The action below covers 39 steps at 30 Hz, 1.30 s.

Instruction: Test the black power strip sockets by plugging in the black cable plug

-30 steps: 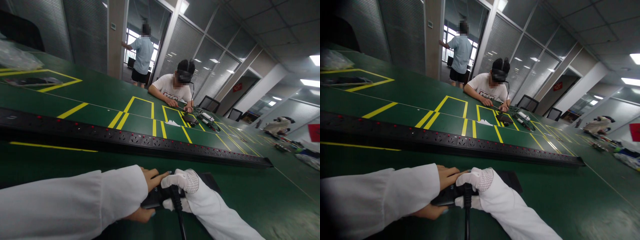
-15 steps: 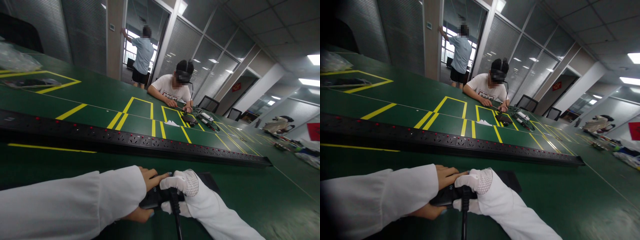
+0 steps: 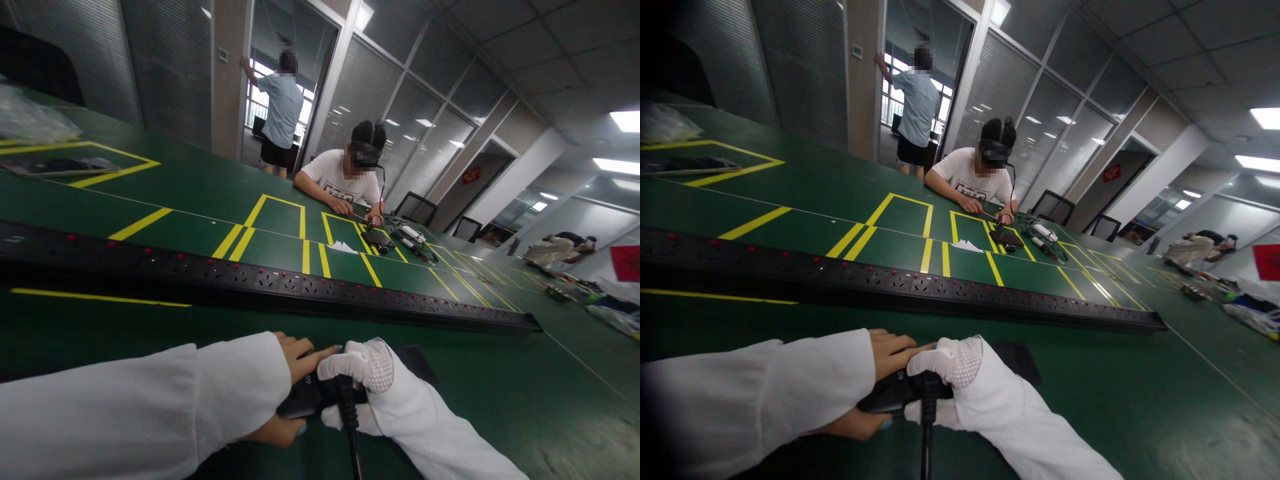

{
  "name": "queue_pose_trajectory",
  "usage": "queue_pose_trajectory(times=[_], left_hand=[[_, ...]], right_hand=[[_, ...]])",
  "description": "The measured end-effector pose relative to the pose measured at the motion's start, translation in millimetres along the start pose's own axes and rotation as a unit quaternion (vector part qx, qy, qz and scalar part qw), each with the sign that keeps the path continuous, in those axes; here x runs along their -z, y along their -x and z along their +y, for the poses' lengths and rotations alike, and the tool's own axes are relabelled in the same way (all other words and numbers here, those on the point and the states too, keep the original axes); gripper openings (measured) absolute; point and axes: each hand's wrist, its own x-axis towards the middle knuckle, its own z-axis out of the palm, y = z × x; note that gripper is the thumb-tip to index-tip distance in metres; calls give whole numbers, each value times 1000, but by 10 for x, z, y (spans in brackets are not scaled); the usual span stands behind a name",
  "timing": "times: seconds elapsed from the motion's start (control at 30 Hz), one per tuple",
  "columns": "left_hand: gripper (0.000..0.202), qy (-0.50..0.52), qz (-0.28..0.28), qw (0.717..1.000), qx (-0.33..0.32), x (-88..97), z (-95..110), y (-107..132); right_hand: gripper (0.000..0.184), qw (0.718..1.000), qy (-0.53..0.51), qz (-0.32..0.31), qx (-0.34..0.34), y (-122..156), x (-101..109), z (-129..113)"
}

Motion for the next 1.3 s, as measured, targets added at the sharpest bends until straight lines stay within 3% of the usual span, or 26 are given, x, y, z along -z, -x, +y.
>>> queue_pose_trajectory(times=[0.2, 0.37, 0.5, 0.6, 0.7, 0.8, 0.93, 1.13, 1.3], left_hand=[[61, 0, -21, 1000, -3, 18, -8, -4], [52, 8, -12, 1000, -3, 25, 2, 2], [62, -3, -27, 1000, -5, 13, -9, -9], [70, -12, -42, 999, -9, 15, -22, -14], [64, -5, -47, 999, -4, 34, -13, -17], [56, -1, -50, 999, 9, 59, 11, -21], [66, -6, -59, 998, 12, 73, 22, -21], [62, 5, -35, 999, 8, 27, -4, -3], [65, 12, -52, 998, 16, 29, -4, 2]], right_hand=[[47, 995, -91, 5, -32, 50, -90, 93], [46, 997, -61, 5, -42, 79, -100, 84], [46, 1000, 19, 5, -4, 49, -34, 20], [47, 1000, -19, 8, -2, 43, -36, 35], [48, 998, -56, 3, -19, 56, -70, 84], [51, 999, -43, 5, -5, 59, -76, 105], [50, 1000, -6, -1, 31, 47, -55, 96], [50, 993, -111, 13, -38, 92, -130, 151], [51, 998, -66, 7, -14, 51, -69, 77]])
